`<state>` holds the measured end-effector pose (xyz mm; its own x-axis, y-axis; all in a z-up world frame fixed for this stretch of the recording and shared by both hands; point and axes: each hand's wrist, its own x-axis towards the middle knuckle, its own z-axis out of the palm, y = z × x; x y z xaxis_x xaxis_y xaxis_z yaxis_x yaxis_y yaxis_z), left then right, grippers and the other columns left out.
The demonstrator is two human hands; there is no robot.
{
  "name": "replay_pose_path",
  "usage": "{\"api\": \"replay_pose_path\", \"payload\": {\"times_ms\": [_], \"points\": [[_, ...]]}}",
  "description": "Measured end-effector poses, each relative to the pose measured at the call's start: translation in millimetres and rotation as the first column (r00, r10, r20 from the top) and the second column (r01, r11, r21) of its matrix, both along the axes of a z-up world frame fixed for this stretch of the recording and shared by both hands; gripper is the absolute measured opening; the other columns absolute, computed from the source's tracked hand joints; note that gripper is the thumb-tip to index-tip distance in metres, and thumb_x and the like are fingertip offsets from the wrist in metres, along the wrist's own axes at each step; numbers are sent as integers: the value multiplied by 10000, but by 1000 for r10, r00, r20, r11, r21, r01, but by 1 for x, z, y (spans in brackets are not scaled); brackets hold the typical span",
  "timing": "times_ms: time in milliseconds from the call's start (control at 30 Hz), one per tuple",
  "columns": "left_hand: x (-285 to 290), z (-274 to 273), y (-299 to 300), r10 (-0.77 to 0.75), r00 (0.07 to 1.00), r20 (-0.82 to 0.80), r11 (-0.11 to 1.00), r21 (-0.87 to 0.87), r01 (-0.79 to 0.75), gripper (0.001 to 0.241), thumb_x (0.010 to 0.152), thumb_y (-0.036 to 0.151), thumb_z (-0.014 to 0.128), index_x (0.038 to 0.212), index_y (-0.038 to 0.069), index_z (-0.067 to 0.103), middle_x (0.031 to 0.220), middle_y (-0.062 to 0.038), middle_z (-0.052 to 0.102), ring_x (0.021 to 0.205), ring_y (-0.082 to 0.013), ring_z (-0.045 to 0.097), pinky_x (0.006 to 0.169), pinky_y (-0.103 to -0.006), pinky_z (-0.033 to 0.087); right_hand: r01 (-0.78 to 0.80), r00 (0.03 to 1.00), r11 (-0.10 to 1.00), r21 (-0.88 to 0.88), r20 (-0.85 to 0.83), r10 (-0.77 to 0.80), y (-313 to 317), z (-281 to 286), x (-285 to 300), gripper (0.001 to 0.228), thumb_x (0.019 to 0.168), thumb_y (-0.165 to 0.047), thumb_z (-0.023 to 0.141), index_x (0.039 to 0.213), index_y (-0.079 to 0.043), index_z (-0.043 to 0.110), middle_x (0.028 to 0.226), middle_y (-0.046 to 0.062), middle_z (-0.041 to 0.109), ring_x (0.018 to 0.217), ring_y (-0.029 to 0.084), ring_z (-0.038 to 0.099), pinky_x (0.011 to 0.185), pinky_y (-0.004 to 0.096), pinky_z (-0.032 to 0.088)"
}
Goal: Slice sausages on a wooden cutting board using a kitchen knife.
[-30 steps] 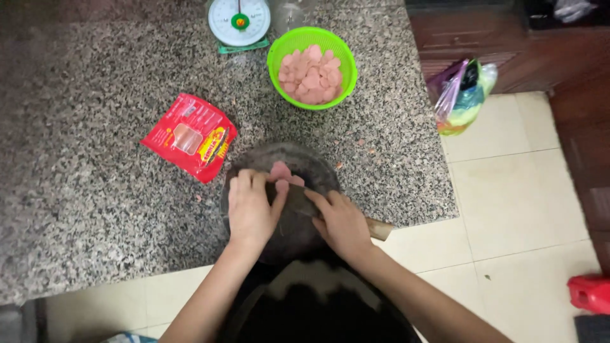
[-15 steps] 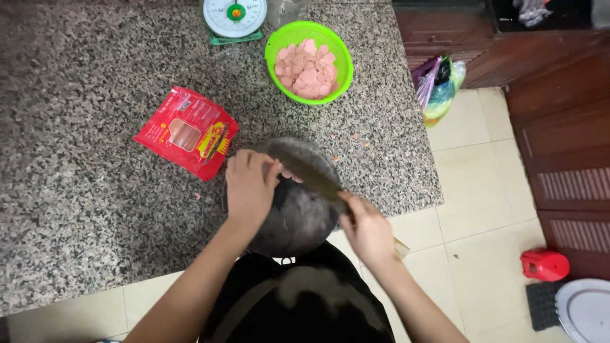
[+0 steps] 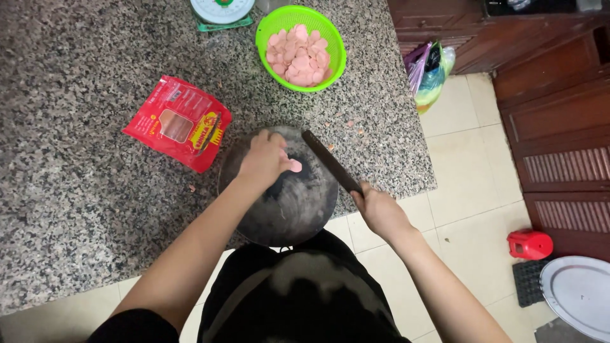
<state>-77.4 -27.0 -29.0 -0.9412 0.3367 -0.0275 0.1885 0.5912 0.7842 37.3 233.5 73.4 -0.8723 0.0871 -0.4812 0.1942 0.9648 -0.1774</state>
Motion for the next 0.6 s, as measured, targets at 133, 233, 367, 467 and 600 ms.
{"api": "replay_pose_path", "payload": {"times_ms": [133, 233, 367, 467, 600], "points": [[3, 15, 18, -12, 997, 82, 995, -98, 20, 562, 651, 302, 897, 1097, 71, 645, 1227, -155, 516, 1159, -392, 510, 902, -486, 515, 60, 997, 998, -20, 49, -59, -8, 14, -6, 403, 1044, -388, 443, 1249, -69, 579, 834, 279, 715, 829, 476, 704, 765, 560, 560], [8, 7, 27, -50, 996, 67, 962, -266, 67, 399, 732, 265, 858, 1060, 113, 688, 1256, -145, 498, 1207, -381, 502, 963, -465, 524, 55, 997, 998, -41, 49, -53, -5, 10, -4, 399, 1047, -384, 447, 1254, -67, 573, 841, 282, 714, 843, 474, 701, 766, 558, 558], [9, -11, 35, -80, 987, 140, 966, -234, 111, 224, 818, 195, 780, 999, 92, 697, 1263, -145, 525, 1247, -375, 497, 979, -484, 512, 67, 996, 995, -68, 61, -62, -6, 6, -2, 378, 1059, -380, 449, 1208, -63, 589, 835, 263, 721, 827, 456, 711, 770, 544, 563], [8, -20, 40, -103, 975, 199, 971, -194, 142, 151, 867, 181, 736, 961, 66, 708, 1237, -150, 571, 1239, -372, 525, 977, -488, 514, 74, 996, 994, -80, 56, -70, -4, 2, 0, 373, 1057, -376, 446, 1232, -75, 580, 840, 265, 719, 820, 454, 713, 763, 540, 565], [4, -37, 48, -126, 967, 221, 947, -262, 184, 120, 889, 141, 707, 889, 21, 714, 1141, -180, 653, 1110, -394, 631, 902, -492, 564, 90, 996, 985, -144, 31, -87, -4, 3, 0, 352, 1036, -362, 448, 1225, -103, 594, 849, 260, 723, 828, 455, 709, 759, 545, 552]]}}
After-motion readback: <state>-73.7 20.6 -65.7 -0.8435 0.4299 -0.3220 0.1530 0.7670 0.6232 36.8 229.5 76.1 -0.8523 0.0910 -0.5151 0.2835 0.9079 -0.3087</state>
